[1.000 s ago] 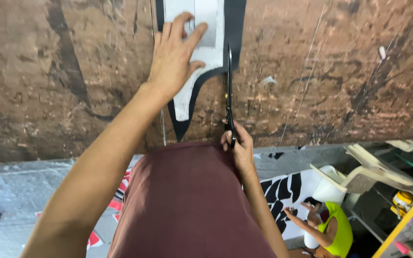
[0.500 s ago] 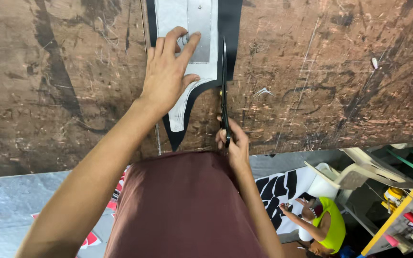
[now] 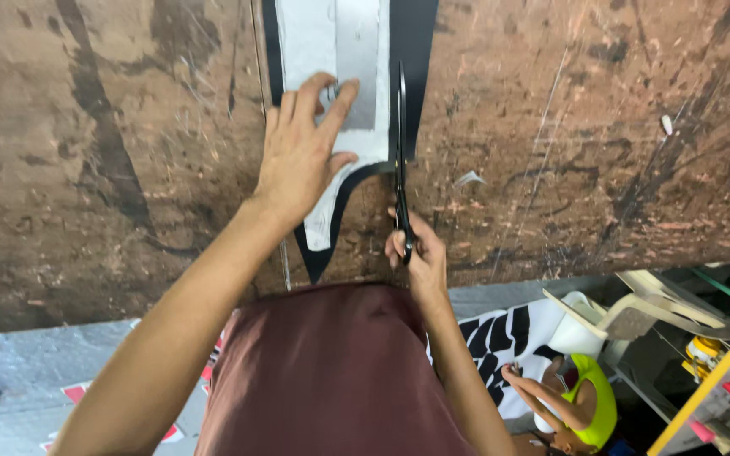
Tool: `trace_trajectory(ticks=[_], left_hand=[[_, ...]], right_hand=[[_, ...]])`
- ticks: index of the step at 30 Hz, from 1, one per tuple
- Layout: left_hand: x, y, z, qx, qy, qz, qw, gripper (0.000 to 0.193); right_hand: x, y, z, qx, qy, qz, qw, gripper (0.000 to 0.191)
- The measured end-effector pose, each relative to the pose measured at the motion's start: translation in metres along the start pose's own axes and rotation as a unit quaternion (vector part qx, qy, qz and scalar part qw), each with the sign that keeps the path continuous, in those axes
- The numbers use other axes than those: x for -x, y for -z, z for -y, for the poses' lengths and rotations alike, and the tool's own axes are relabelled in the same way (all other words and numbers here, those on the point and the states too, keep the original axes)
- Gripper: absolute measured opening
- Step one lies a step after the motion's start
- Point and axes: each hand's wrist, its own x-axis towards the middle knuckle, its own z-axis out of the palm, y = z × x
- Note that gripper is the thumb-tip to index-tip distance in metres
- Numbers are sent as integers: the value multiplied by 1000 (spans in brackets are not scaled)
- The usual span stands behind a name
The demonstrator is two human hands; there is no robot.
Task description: The person places a paper pattern on a black fabric sheet, aligns it with a metal ruler, and uses shears to cut the fabric along the pattern edges. After cutting, the person removes the pattern and scrap pieces, then marks the cut fabric with chalk.
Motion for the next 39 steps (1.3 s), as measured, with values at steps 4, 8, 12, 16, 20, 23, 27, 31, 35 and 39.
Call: trace_trajectory(ticks=[4, 8, 12, 16, 20, 23, 27, 31, 35, 39], left_hand=[[0, -2, 2, 2, 3, -1, 1000, 92], [1, -3, 4, 0, 2, 7, 1000, 92], [-1, -2, 5, -3, 2, 9, 1000, 92], [-4, -1, 4, 3, 8, 24, 1000, 93], [-4, 1, 3, -1, 7, 24, 1000, 93], [-4, 3, 4, 6, 0, 12, 1000, 92], [-5, 5, 4, 7, 7, 24, 1000, 91], [-6, 6, 4, 8, 6, 26, 1000, 89], [-6, 6, 5, 16, 3, 14, 1000, 88], [-8, 6, 5, 1, 9, 28, 1000, 87]], right_hand=[[1, -1, 6, -18, -13, 7, 1000, 47], [-9, -4, 10, 3, -16, -2, 1000, 45], [-19, -9, 17, 1, -16, -6, 1000, 45], [-17, -9, 26, 15, -15, -6, 1000, 45], [-26, -11, 30, -2, -27, -8, 1000, 46], [-37, -13, 31, 27, -17, -18, 999, 46], [-40, -14, 36, 3, -2, -4, 1000, 48], [-42, -15, 43, 5, -11, -4, 1000, 49], [-53, -21, 50, 2, 3, -9, 1000, 46], [-57, -22, 58, 4, -8, -14, 1000, 44]])
